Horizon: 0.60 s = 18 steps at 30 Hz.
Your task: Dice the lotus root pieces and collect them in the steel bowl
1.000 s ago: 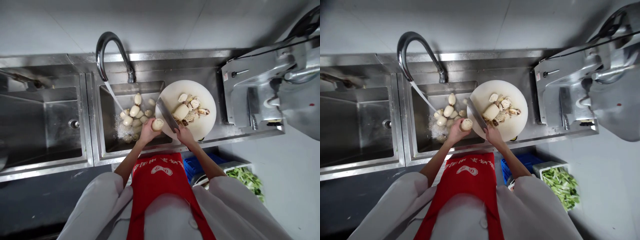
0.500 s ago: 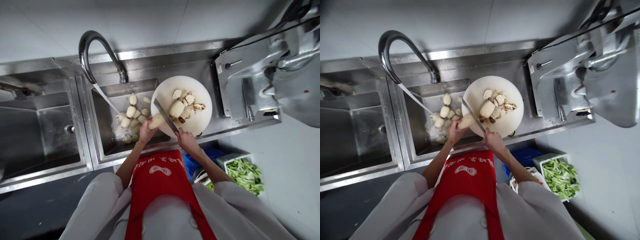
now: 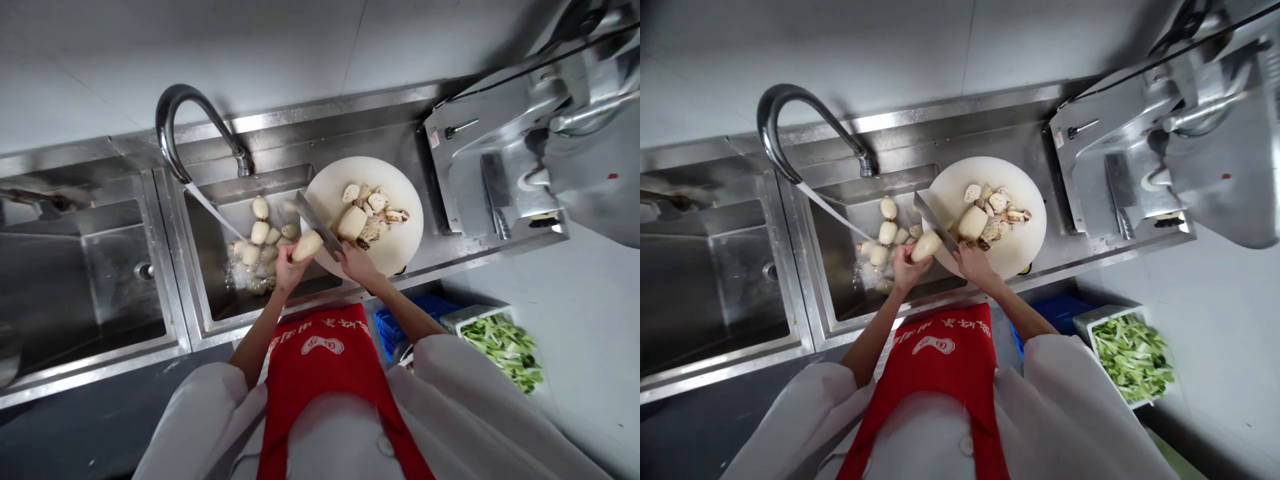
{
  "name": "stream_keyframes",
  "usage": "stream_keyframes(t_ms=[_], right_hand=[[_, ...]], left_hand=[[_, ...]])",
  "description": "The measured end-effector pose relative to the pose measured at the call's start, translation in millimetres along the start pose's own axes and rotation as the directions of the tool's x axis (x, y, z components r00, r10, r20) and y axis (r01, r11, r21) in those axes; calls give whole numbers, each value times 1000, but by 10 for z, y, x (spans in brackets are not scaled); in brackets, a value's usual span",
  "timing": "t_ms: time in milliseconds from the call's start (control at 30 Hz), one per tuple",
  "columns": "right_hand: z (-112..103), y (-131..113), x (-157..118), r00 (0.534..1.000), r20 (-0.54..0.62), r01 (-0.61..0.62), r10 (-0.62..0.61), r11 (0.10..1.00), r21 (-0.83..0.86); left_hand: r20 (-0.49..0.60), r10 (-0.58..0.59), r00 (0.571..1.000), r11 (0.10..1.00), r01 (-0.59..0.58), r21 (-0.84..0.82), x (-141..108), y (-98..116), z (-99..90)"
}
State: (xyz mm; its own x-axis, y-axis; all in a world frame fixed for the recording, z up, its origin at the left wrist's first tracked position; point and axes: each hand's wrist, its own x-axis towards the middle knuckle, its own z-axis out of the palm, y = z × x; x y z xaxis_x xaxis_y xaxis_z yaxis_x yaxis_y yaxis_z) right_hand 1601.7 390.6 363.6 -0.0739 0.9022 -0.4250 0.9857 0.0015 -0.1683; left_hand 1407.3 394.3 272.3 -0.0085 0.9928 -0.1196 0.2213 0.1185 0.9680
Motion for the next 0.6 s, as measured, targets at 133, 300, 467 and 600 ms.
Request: stream_keyframes(t_ms=[133, 300, 467, 600], right_hand=[[-49, 349, -435, 977, -177, -95, 120, 985, 144], [93, 849, -988, 843, -385, -248, 376, 906, 342], [363, 1193, -1334, 727, -347, -358, 592, 759, 544], [486, 1292, -1438, 693, -301, -395, 655, 695, 601]], left_hand=[[-136, 66, 989, 998, -68, -6, 540, 290, 211], [83, 139, 987, 978, -150, 142, 1209, 648, 623], [274, 249, 929, 899, -327, 290, 1173, 820, 901], [369, 93, 925, 829, -277, 485, 1044, 894, 1177]])
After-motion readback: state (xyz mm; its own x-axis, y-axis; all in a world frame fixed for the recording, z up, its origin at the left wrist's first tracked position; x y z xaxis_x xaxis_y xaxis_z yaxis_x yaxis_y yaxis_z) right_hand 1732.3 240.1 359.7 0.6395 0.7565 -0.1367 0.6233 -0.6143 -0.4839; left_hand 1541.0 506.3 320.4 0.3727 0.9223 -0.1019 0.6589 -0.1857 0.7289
